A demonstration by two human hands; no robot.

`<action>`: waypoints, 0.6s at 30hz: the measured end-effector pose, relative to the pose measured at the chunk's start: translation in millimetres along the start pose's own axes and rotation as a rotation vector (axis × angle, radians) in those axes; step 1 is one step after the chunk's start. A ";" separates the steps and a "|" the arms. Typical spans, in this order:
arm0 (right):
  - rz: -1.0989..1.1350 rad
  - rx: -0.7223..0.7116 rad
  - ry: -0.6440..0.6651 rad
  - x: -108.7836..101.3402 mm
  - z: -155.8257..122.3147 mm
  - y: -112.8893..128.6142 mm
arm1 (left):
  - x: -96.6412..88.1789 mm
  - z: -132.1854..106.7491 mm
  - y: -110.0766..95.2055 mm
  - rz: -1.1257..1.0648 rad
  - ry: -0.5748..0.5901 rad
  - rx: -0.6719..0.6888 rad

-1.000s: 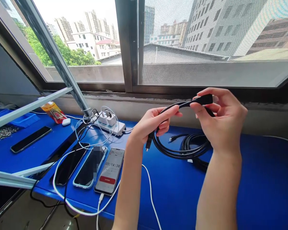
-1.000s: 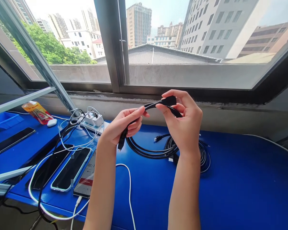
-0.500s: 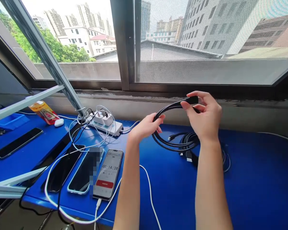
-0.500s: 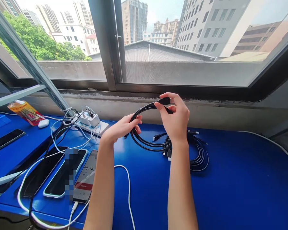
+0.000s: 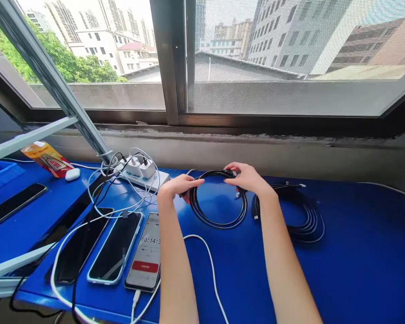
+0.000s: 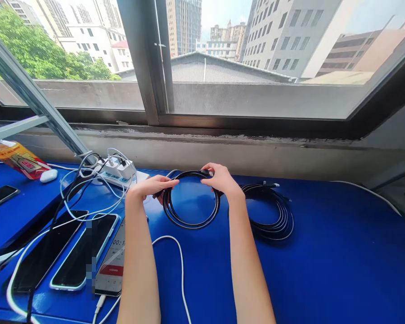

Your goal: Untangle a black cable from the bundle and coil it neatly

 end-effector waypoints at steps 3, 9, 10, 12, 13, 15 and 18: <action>-0.063 0.062 0.058 12.8 7.3 -10.5 | -0.1 8.9 7.5 0.072 -0.028 -0.056; -0.167 0.126 0.144 33.0 16.3 -23.2 | 0.6 26.7 11.8 0.162 -0.161 -0.081; -0.181 0.129 0.150 35.3 17.0 -23.5 | 0.1 28.8 12.4 0.178 -0.181 -0.076; -0.217 0.128 0.149 37.9 17.4 -22.3 | -0.5 32.1 13.6 0.205 -0.215 -0.060; -0.238 0.126 0.144 38.5 17.2 -20.8 | -0.7 33.4 14.0 0.216 -0.231 -0.048; -0.281 0.125 0.131 38.4 16.2 -17.0 | -0.3 35.2 14.2 0.234 -0.258 -0.021; -0.336 0.149 0.116 37.0 14.9 -12.6 | 2.2 36.4 13.1 0.246 -0.278 0.014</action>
Point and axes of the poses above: each hand's wrist, its own z-axis towards the middle knuckle, its own x-axis out of the palm, y = z × x, the point moved 3 cm from there along z, towards the middle knuckle, and after that the axes turned 4 degrees about -z, right-handed, at the moved point
